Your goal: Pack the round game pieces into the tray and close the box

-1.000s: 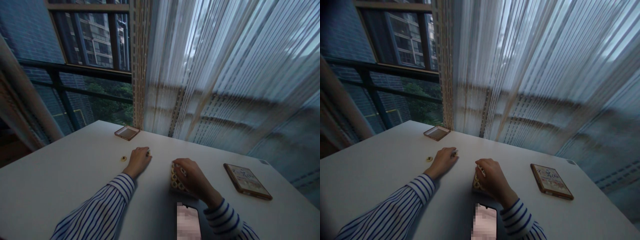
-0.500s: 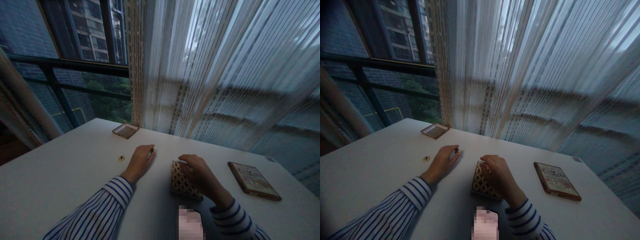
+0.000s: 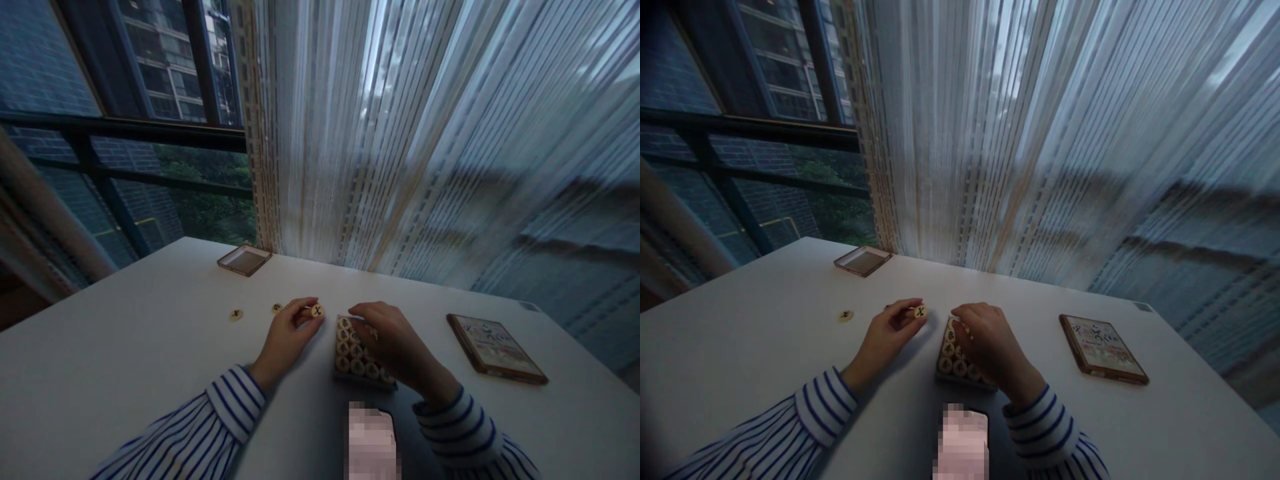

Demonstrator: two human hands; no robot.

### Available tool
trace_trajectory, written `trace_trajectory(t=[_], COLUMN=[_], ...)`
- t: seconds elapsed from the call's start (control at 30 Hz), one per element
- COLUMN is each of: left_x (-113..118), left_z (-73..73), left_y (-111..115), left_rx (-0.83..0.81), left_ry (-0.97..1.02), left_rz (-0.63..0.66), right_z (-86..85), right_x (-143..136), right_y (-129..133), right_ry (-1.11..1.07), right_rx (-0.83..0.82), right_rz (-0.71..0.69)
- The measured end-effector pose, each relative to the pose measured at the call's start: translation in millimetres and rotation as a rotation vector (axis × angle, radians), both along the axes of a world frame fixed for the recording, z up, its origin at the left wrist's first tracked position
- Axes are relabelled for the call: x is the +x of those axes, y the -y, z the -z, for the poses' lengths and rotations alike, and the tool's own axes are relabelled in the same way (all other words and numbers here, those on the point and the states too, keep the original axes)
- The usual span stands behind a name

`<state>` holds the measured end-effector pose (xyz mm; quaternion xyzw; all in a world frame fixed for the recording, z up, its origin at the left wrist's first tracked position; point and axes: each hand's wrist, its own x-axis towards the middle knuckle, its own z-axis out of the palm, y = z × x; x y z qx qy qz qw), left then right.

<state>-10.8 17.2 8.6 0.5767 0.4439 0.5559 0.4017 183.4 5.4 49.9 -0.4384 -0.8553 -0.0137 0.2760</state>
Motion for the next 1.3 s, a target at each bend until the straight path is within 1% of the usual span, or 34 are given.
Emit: trace_trajectory(t=[0.13,0.27,0.37,0.47,0.6,0.77,0.9,1.07,1.3], left_x=[13,24,30,34,32,27,27,29,24], left_z=[-5.6,-8.1,-7.0,-3.5,1.3,3.6,6.3,9.9,5.9], left_y=[4,2,2,5,9,11,10,9,11], left_rx=[-0.075,-0.102,-0.146,-0.193,-0.228,-0.203,-0.199,-0.218,-0.235], left_ry=[0.129,0.178,0.227,0.262,0.227,0.167,0.192,0.275,0.312], left_rz=[0.061,0.138,0.194,0.220,0.265,0.316,0.329,0.300,0.299], right_z=[-4.1,-7.7,-10.1,-11.7,-9.7,-4.6,-4.5,-5.5,-8.1], right_x=[1,4,7,9,8,7,7,6,4], right_y=[1,1,1,2,3,1,0,1,3], right_ry=[-0.067,-0.083,-0.080,-0.048,-0.028,-0.016,0.005,0.018,0.021], right_rx=[-0.006,-0.023,-0.046,-0.093,-0.127,-0.104,-0.105,-0.085,-0.050], right_rz=[-0.054,-0.052,-0.078,-0.124,-0.169,-0.147,-0.139,-0.149,-0.137])
